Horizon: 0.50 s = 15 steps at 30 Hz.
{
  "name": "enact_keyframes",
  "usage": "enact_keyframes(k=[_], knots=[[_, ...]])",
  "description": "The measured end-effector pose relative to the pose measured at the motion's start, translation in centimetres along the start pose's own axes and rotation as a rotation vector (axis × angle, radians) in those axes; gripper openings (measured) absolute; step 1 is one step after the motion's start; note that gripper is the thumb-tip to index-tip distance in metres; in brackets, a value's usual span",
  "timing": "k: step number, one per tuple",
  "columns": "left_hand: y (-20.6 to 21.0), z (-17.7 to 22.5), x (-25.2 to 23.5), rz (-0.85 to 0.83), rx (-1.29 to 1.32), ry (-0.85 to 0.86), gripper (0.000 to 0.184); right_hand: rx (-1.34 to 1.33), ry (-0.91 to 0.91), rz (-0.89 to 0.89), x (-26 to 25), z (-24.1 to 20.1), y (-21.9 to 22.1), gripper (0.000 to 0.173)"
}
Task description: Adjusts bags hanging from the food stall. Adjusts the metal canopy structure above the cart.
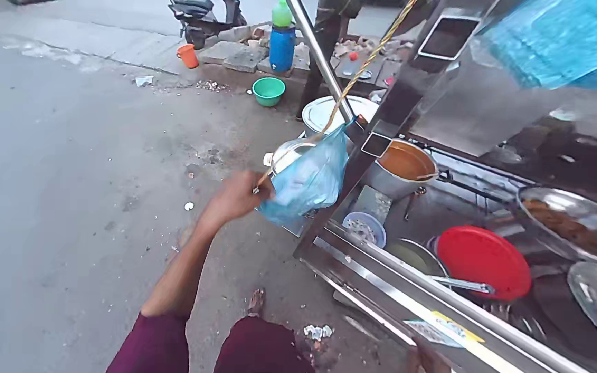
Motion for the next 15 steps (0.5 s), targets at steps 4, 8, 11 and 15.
enact_keyframes(k=[4,8,11,15], knots=[[4.2,2.9,4.9,-0.199,0.674,0.115,0.02,-0.253,0.064,-0.163,-0.7,-2.6,4.4,0.028],[6.0,5.5,5.1,-0.193,0.792,0.174,0.022,-0.655,0.006,-0.514,-5.1,-12.0,8.5,0.073],[6.4,6.0,4.9,-0.204,0.79,0.178,0.023,-0.908,-0.08,-0.641,-7.0,-18.6,10.7,0.112],[6.4,4.9,4.8,-0.126,0.672,0.118,0.023,-0.969,0.01,-0.667,-7.2,-21.3,12.8,0.103]])
Point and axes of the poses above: each hand's wrist, its own x-axis away from the middle knuckle, its own y-axis out of the palm, z = x × y, the point moved 1 cm from there along -x, towards the middle knuckle, and after that the axes turned 11 degrees about z, right-handed, at the moved point
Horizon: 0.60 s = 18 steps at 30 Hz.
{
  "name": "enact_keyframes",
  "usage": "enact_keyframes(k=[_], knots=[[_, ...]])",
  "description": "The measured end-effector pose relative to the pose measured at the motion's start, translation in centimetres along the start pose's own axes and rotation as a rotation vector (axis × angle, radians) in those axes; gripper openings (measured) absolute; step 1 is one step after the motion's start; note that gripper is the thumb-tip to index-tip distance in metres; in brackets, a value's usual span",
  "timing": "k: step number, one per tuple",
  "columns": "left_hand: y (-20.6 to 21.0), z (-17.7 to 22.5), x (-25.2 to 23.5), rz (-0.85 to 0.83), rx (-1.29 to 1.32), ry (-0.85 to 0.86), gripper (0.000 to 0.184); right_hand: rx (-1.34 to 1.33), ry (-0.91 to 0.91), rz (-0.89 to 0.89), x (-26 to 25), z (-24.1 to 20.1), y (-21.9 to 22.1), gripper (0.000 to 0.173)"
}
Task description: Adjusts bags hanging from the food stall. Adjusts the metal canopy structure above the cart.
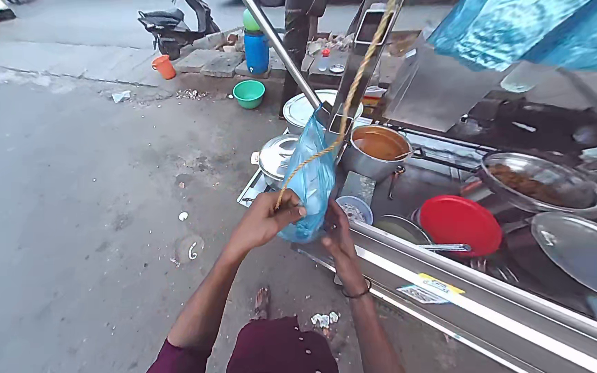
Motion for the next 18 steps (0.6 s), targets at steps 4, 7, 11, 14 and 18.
enact_keyframes(k=[4,7,11,14,18], knots=[[-0.9,-1.0,0.4,0.071,-0.29,-0.029,0.025,0.087,0.053,-0.002,0.6,0.8,1.3,0.095],[-1.6,-1.4,0.5,0.162,-0.482,-0.047,0.025,0.117,0.055,-0.034,0.7,0.8,1.7,0.087],[-3.0,-1.9,0.6,0.259,-0.601,-0.062,0.025,0.142,0.067,-0.032,0.9,1.0,1.8,0.082],[-4.1,-2.5,0.5,0.295,-0.603,-0.098,0.026,0.19,0.06,0.017,1.0,1.0,1.8,0.074],[-5.6,-2.9,0.4,0.333,-0.66,-0.15,0.02,0.372,-0.109,0.174,0.1,-0.2,2.2,0.055]])
Point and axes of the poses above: each hand's wrist, its own x-axis away from the middle knuckle, its own y-axis out of the palm, z = x × y, the point moved 1 cm from there along -x, towards the middle knuckle, and after that the axes turned 11 degrees about z, right-handed, at the moved point
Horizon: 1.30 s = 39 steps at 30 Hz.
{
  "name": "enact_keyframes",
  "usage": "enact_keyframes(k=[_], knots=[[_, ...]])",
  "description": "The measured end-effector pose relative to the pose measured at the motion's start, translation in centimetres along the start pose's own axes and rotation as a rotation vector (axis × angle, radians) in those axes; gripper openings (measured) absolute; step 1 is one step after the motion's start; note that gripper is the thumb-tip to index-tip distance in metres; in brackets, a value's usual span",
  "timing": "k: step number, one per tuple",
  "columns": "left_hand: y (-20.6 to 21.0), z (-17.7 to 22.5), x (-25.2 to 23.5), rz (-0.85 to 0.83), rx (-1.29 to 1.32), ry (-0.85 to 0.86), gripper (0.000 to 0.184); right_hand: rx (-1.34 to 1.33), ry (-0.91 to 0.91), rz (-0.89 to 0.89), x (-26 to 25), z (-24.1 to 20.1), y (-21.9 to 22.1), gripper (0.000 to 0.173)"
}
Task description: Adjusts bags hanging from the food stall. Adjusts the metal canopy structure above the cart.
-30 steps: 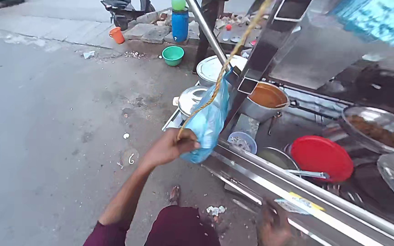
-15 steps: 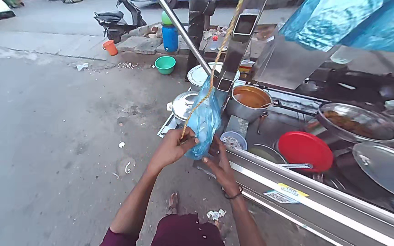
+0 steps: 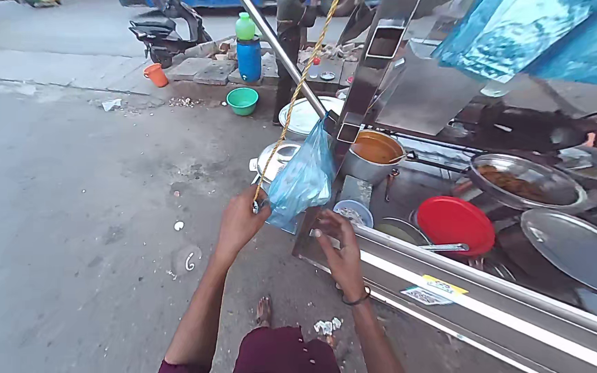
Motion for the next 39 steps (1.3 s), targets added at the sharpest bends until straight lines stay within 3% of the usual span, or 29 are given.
enact_keyframes(k=[4,9,10,13,14,22,25,31,39], knots=[[-0.4,-0.7,-0.4,-0.104,0.089,0.024,0.018,0.352,-0.266,0.184,-4.5,-3.5,1.1,0.045],[-0.2,-0.8,-0.4,-0.367,0.423,0.151,0.014,0.586,-0.243,0.329,-10.6,-7.9,5.2,0.069],[-0.1,-0.7,-0.4,-0.407,0.469,0.172,0.014,0.632,-0.227,0.342,-11.3,-8.4,6.0,0.066],[0.1,-0.2,-0.2,-0.493,0.568,0.205,0.013,0.639,-0.263,0.348,-11.7,-8.8,7.0,0.028],[0.1,0.1,-0.1,-0.515,0.602,0.217,0.013,0.62,-0.28,0.35,-11.5,-9.0,6.7,0.024],[1.3,3.1,0.3,-0.552,0.755,0.283,0.016,0.588,-0.26,0.35,-12.0,-11.8,0.7,0.021],[1.9,3.7,0.2,-0.531,0.745,0.268,0.019,0.632,-0.277,0.363,-13.1,-11.2,0.1,0.02],[3.1,0.6,-0.2,-0.371,0.616,0.131,0.019,0.6,-0.173,0.296,-12.9,-9.3,0.4,0.026],[2.0,-2.9,-3.8,-0.003,0.416,-0.1,0.017,0.635,-0.168,0.254,-11.6,-9.1,1.8,0.026]])
Point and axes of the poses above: each hand's wrist, its own x-axis away from the middle knuckle, its own y-axis out of the palm, z = x × y, the point moved 1 cm from there along -x, towards the middle knuckle, and after that the axes turned 11 degrees about z, right-handed, at the moved point
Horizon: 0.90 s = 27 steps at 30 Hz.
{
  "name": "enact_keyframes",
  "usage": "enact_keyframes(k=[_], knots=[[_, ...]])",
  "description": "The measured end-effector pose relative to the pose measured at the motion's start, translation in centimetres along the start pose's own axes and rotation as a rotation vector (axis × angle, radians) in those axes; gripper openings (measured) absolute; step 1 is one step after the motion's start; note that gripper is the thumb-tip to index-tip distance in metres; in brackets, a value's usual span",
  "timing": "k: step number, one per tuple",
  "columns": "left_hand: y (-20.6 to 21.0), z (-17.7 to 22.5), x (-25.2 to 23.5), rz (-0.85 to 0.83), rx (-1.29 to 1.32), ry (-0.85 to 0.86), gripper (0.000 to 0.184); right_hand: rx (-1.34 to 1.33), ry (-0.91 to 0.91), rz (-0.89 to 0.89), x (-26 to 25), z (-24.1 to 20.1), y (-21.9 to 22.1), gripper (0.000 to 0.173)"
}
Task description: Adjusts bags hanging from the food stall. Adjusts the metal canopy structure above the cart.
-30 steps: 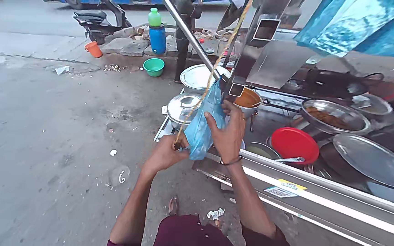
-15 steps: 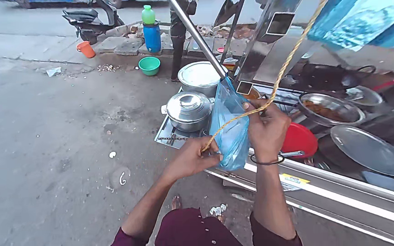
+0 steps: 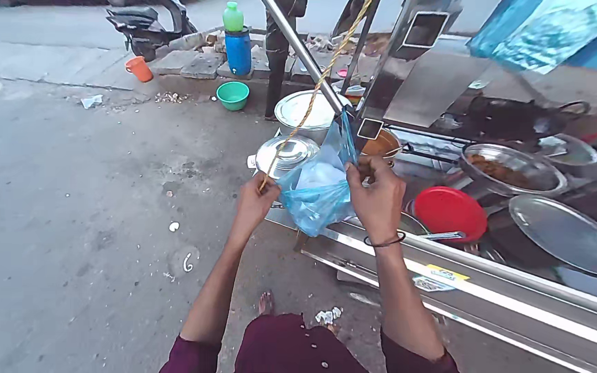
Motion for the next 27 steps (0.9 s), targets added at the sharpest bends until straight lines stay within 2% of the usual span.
enact_keyframes(k=[3,6,8,11,15,17,19,22,24,27], knots=[[-0.2,-0.3,-1.6,0.07,-0.036,0.001,0.026,-0.03,0.018,0.021,0.3,-0.1,0.3,0.024],[-0.1,0.5,-2.3,0.265,-0.081,0.119,0.046,-0.091,0.051,0.033,0.6,-0.4,0.6,0.026],[0.1,1.0,-2.8,0.372,-0.102,0.231,0.046,-0.097,0.054,0.038,0.9,-0.5,0.8,0.025],[0.5,1.1,-3.6,0.399,-0.08,0.299,0.036,-0.063,0.032,0.032,1.4,-0.5,1.1,0.025],[1.1,0.5,-4.6,0.34,-0.024,0.296,0.028,-0.05,-0.007,0.029,1.6,-0.2,1.0,0.03],[1.4,0.0,-5.0,0.278,-0.072,0.267,0.039,-0.057,-0.004,0.021,1.8,0.1,1.0,0.033],[1.6,-0.2,-5.4,0.12,-0.127,0.245,0.049,-0.066,-0.01,0.016,1.9,0.4,1.2,0.035],[2.2,-0.8,-5.6,-0.116,-0.044,0.265,0.03,-0.064,-0.021,-0.006,2.6,0.6,1.6,0.04],[2.7,-1.1,-5.8,-0.233,0.058,0.247,0.026,-0.03,-0.013,0.007,3.3,0.7,1.6,0.047],[3.0,-1.4,-5.5,-0.295,0.071,0.235,0.024,0.024,0.06,0.04,5.2,1.3,1.9,0.065]])
Point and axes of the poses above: each hand's wrist, its own x-axis away from the middle knuckle, its own y-axis out of the palm, z = x × y, the point moved 1 cm from there along -x, towards the middle knuckle, and after that the axes turned 11 degrees about z, right-handed, at the moved point
